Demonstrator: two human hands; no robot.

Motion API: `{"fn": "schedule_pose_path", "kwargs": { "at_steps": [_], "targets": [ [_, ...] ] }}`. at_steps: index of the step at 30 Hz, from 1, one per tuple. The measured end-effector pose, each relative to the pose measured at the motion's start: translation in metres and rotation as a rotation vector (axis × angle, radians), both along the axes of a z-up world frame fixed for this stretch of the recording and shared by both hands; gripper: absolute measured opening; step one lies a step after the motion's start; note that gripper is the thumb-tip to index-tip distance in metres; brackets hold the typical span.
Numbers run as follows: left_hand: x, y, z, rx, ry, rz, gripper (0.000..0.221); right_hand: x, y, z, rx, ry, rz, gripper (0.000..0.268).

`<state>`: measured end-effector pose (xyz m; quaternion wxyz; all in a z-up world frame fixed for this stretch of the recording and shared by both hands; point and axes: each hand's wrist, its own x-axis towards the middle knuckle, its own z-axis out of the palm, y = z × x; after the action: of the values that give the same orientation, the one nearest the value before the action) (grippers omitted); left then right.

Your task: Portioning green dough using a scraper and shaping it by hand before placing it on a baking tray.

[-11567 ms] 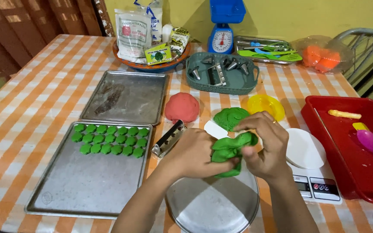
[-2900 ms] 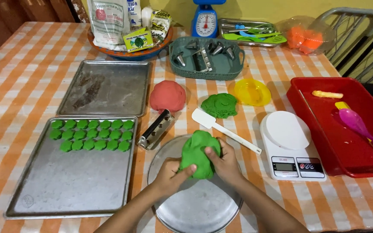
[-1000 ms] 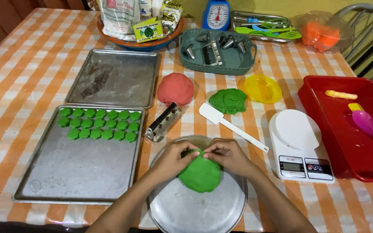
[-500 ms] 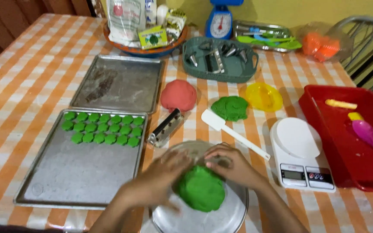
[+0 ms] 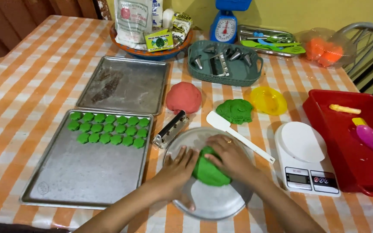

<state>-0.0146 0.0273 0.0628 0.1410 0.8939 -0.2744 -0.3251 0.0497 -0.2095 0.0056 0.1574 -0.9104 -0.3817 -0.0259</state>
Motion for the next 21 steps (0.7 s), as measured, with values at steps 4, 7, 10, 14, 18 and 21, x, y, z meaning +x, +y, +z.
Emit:
{"fn": "schedule_pose_path", "kwargs": {
  "at_steps": [4, 7, 10, 14, 18, 21],
  "targets": [
    [0.011, -0.002, -0.001, -0.106, -0.001, 0.042, 0.158, 0.001, 0.003, 0.012, 0.067, 0.195, -0.194, 0.071],
    [0.012, 0.002, 0.001, -0.117, 0.006, 0.058, 0.157, 0.005, 0.008, -0.001, 0.124, 0.316, -0.378, 0.077],
    [0.008, 0.004, -0.017, -0.223, -0.044, 0.082, 0.149, -0.007, 0.012, -0.006, 0.395, 0.126, -0.272, 0.046],
    [0.003, -0.005, -0.008, -0.637, -0.213, 0.192, 0.119, -0.021, 0.018, 0.011, 0.707, -0.181, 0.078, 0.036],
    [0.003, -0.011, -0.046, -1.049, -0.029, 0.380, 0.028, 0.024, -0.008, 0.003, 0.788, -0.197, 0.333, 0.036],
    [0.004, -0.010, -0.066, -1.048, 0.007, 0.572, 0.040, 0.081, -0.053, 0.014, 0.545, -0.339, -0.027, 0.037]
  ]
}}
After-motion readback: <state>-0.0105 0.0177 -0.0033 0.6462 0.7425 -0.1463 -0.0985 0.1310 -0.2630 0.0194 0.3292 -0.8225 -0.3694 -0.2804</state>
